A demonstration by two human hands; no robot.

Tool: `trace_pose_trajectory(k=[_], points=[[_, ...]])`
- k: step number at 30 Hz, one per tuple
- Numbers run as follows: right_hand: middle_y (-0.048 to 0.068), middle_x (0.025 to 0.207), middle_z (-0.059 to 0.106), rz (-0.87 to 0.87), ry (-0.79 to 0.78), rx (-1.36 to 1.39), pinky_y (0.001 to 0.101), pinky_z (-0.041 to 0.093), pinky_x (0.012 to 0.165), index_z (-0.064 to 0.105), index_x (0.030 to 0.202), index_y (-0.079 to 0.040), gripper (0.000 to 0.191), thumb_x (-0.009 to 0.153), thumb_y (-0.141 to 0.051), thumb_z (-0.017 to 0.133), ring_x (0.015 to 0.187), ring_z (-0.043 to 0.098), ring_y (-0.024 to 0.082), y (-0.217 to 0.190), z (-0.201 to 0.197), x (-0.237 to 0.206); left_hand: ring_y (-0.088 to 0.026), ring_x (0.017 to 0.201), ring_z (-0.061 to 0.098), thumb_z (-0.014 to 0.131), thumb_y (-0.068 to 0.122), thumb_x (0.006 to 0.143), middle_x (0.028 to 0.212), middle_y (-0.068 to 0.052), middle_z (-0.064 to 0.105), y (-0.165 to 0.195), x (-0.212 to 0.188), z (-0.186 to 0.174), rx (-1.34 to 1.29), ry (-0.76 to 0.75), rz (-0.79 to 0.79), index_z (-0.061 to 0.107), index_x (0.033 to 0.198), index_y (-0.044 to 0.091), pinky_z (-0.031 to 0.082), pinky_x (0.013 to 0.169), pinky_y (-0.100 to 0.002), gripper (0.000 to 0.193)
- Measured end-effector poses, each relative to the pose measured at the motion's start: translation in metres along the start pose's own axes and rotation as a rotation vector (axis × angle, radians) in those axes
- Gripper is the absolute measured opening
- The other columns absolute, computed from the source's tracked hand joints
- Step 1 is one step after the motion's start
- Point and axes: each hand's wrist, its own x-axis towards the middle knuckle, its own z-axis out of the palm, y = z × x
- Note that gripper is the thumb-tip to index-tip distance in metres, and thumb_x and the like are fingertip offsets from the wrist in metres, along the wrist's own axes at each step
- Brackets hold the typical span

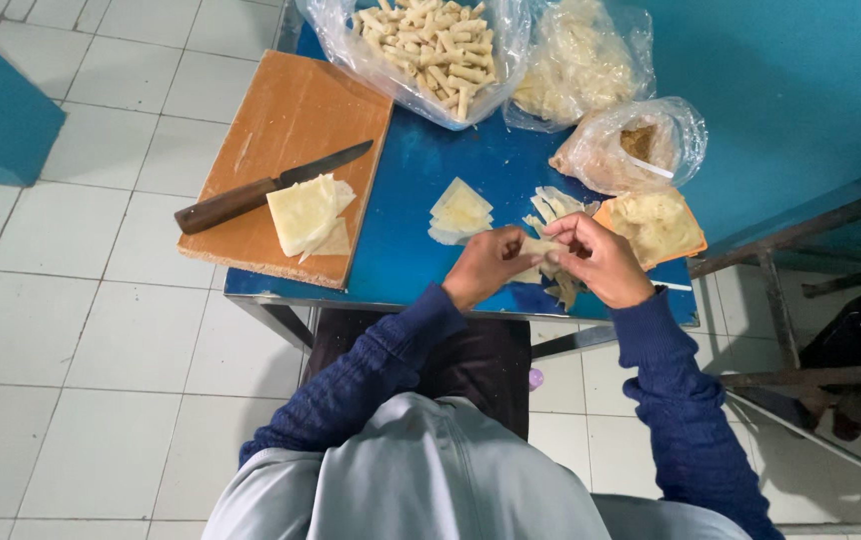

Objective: The person sits at a blue table and uses a spoon to scoop brown powder from a plastic bag onto thin translucent sheets. They fold each sheet over the powder and press the folded packets flat, setting finished pieces aside.

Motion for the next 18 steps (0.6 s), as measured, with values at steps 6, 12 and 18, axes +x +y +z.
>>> trace_pose_trajectory(k=[6,12,18], points=[[-0.001,0.101,0.064,0.062,-0.033,0.392,0.0222,0.049,0.085,0.062,0.122,-0.002,0.027,0.096,-0.002,0.067,0.093,0.06,0.005,-0.002,0.011,-0.005,-0.006,0.072,0.041,0.076,0.013,0.095,0.075,0.001,0.048,-0.001,-0.014,-0.017,-0.245,-0.082,-0.104,0.056,0.084,-0.001,0.039,0.061,-0.027,0.027],[-0.001,0.104,0.062,0.101,-0.072,0.589,0.0236,0.05,0.09,0.06,0.117,-0.001,0.026,0.094,0.001,0.069,0.097,0.061,0.006,-0.011,0.01,-0.014,-0.003,0.076,0.056,0.072,0.012,0.096,0.08,0.003,0.066,0.016,-0.03,-0.051,-0.317,-0.152,-0.118,0.068,0.094,0.0,0.046,0.065,-0.024,0.014],[0.0,0.103,0.067,0.024,-0.021,0.316,0.0224,0.05,0.085,0.062,0.119,-0.001,0.022,0.097,-0.003,0.067,0.095,0.063,0.006,-0.016,0.012,-0.003,-0.024,0.073,0.066,0.057,0.018,0.098,0.091,-0.011,0.069,0.032,-0.064,-0.12,0.307,0.097,-0.004,0.074,0.095,0.004,0.053,0.067,-0.036,0.022]])
